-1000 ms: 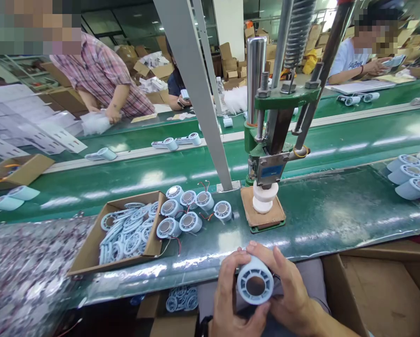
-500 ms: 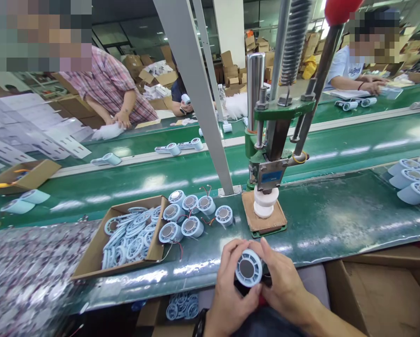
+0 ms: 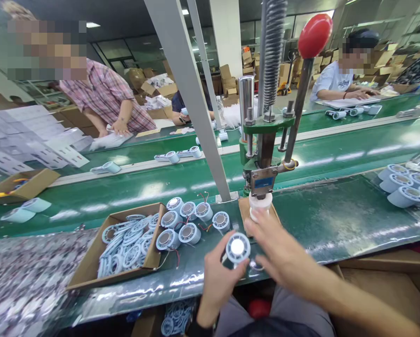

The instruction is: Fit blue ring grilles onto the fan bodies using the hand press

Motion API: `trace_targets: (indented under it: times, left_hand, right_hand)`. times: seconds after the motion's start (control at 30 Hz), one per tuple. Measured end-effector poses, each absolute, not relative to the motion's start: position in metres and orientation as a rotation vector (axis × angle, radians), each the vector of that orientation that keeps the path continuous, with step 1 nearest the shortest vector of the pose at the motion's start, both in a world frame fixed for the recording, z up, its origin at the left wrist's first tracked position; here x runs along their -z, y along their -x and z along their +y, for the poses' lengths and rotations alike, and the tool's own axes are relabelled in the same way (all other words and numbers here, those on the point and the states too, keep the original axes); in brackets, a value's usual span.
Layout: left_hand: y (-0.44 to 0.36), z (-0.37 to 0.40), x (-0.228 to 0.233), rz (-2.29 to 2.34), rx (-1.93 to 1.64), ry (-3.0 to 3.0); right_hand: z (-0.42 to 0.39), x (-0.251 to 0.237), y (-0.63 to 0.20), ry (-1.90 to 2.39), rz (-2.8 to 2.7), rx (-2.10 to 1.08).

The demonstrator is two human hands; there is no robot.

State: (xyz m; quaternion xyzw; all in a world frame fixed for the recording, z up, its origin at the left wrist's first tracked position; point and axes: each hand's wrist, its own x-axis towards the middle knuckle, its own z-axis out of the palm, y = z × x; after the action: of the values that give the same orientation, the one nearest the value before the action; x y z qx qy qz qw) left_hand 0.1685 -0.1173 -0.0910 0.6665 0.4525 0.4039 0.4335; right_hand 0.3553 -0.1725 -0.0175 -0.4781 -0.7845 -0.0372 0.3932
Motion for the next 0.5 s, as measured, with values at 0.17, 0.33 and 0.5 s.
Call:
trace_targets:
  times: [0.17,0.33,0.5]
  left_hand:
    - [-0.204,-0.057,0.063,1.03,-0.953,-1.641]
    - [-0.227,-0.04,0.054,0.918,-0.948,-1.689]
    - [-0.252,-0.036,0.07,0.806,-0.922,-1.719]
  right_hand:
    - [-0.107,-0.151,-0.411,1.163,-1.504,0.631]
    - [-0.031,-0.224,-0.439,1.11,-1.544,0.126]
    - [-0.011,-0.212,-0.443,1.035,-1.522,0.115]
